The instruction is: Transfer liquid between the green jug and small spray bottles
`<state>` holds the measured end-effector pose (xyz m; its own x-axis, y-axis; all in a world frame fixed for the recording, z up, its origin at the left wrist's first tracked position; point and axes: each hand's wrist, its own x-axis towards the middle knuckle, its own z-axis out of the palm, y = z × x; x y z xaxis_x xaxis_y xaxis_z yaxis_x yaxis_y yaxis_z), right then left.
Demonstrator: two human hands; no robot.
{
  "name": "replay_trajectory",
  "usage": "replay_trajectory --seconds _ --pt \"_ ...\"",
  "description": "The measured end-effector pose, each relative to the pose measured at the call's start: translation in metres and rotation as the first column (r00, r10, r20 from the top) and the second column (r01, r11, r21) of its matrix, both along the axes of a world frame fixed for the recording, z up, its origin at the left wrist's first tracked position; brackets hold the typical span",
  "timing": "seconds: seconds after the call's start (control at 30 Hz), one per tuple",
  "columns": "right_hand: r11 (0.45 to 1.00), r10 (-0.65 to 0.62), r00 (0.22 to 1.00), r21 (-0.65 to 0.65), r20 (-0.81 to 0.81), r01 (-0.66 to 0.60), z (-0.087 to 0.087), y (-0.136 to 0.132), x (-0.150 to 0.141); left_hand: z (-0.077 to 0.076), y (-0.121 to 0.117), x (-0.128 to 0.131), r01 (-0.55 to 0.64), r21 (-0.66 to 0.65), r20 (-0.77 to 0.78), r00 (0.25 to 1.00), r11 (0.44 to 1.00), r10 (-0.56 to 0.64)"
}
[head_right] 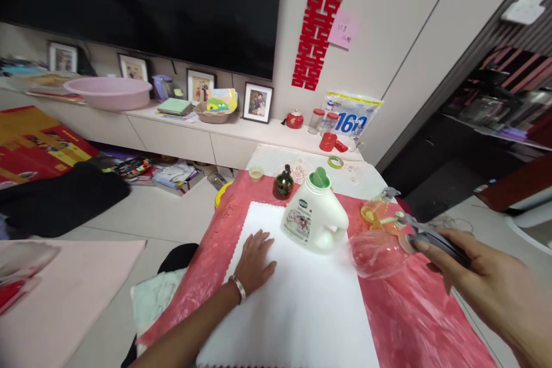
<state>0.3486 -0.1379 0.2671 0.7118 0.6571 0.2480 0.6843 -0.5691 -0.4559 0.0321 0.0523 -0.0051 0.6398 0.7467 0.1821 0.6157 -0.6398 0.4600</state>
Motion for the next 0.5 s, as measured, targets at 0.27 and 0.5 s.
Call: replay_trajectory --seconds 0.27,0.5 --pt "0.962 0.195 0.909 -0.109 -0.369 -0.251 -0.036 -0.01 -0.082 0.068 -0.048 -0.015 0.286 -0.435 0.262 0.947 0.854 -0.184" --pt "0.909 0.373 0.779 0.029 -0.504 -0.417 -0.073 0.019 -0.127 0.089 -0.091 -0.006 0.274 -0.486 0.377 0.922 0.83 -0.083"
